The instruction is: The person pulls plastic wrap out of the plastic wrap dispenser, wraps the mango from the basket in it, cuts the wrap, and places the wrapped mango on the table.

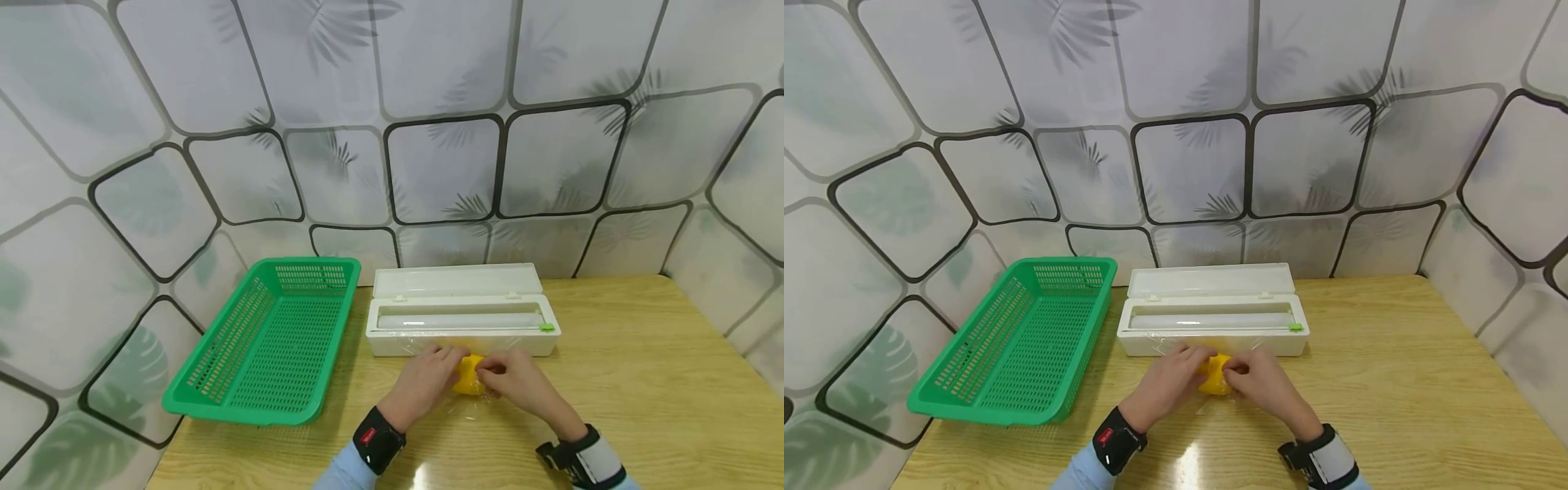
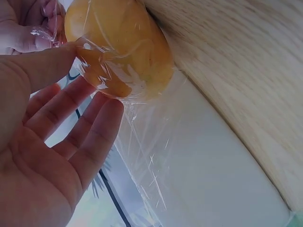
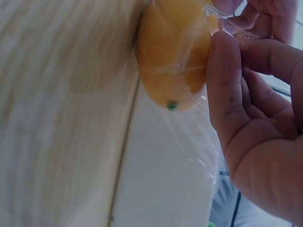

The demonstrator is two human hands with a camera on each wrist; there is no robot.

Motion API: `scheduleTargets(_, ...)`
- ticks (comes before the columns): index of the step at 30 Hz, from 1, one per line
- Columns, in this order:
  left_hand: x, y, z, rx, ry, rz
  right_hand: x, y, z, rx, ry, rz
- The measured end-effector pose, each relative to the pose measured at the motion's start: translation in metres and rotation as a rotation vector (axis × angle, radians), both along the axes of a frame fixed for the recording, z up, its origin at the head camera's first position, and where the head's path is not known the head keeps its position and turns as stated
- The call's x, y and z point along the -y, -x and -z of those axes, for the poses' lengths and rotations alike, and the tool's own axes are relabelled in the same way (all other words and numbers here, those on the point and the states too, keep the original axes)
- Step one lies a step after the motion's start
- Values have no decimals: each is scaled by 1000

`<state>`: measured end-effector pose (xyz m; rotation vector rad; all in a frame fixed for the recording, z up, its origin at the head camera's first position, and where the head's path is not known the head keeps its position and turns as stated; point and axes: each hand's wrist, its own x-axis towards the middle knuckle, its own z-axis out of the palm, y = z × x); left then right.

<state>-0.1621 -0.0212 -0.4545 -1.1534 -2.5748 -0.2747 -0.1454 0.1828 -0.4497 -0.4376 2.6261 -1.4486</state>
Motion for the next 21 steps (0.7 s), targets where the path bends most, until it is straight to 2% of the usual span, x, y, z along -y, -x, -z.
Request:
scheduleTargets(6, 1, 0, 0, 37, -27, -9, -2, 3, 6, 106, 152, 9)
scheduleTargets(13, 2, 1, 0, 59, -51, -11, -7, 6, 8, 207, 264, -51)
scheduleTargets(17, 2, 1, -1, 65, -61, -6, -9, 7, 9, 192, 270, -121)
scheduleTargets(21, 2, 0, 0, 64, -66, -3, -11, 5, 10, 130, 235, -193)
